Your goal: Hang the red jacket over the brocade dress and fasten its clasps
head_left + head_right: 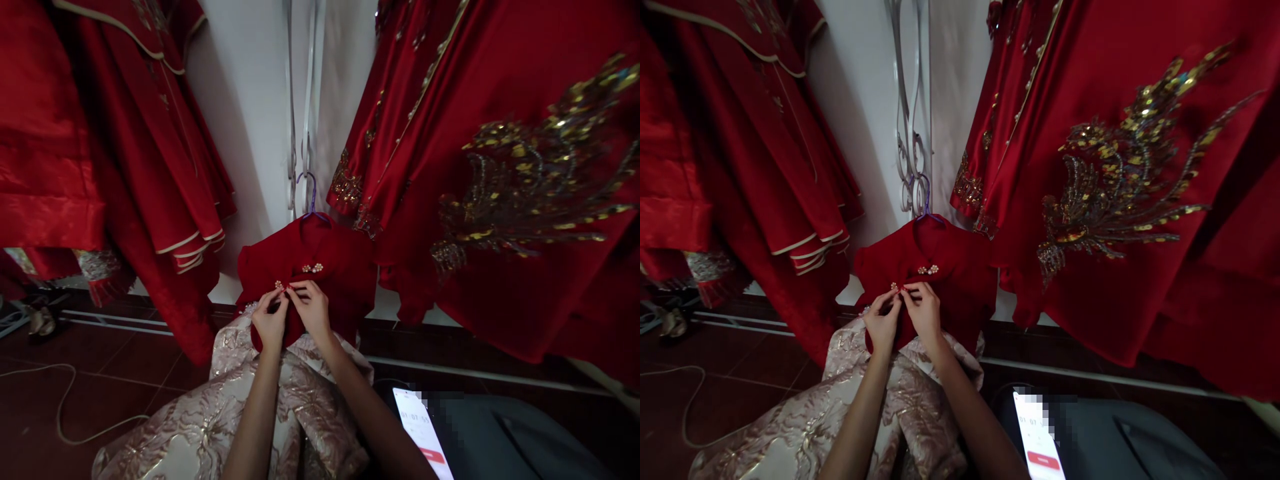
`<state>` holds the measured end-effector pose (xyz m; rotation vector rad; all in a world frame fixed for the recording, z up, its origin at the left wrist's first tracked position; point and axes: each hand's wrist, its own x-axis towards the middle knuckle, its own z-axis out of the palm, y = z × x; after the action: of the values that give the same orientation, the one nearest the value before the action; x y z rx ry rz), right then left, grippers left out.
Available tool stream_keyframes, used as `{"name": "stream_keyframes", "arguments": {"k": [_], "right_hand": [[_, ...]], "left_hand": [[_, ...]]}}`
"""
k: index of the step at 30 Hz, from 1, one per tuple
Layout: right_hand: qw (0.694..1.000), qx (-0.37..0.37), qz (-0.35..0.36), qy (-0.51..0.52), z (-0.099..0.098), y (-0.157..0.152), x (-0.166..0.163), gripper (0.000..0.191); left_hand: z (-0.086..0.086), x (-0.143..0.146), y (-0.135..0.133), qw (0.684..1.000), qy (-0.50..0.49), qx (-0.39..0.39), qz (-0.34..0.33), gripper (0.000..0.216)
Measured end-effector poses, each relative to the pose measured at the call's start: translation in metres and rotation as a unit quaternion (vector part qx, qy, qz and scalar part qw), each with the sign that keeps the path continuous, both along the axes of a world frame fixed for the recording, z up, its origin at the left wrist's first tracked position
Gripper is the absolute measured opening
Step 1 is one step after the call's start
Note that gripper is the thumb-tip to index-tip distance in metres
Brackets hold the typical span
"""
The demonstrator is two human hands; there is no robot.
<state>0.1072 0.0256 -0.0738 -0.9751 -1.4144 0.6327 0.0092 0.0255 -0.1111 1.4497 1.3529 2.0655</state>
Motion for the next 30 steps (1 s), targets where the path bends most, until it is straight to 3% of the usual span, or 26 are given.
{"name": "stream_keyframes", "arguments": {"k": [11,26,30], "right_hand": [[0.999,0.011,-0.012,-0.046,0.004,0.011,0.005,0.019],[0.997,0.01,0.051,-0.053,0.005,0.016,0.008,0.021],[0.994,-0.036,0.09,-0.054,0.009,0.015,0.016,0.028]], "left_hand": [[0.002,-0.001,0.0,1.0,0.011,0.004,-0.002,0.023],[0.001,-0.002,0.001,1.0,0.027,-0.016,0.004,0.022],[0.006,0.002,-0.002,0.998,0.016,-0.057,-0.01,0.022]]}}
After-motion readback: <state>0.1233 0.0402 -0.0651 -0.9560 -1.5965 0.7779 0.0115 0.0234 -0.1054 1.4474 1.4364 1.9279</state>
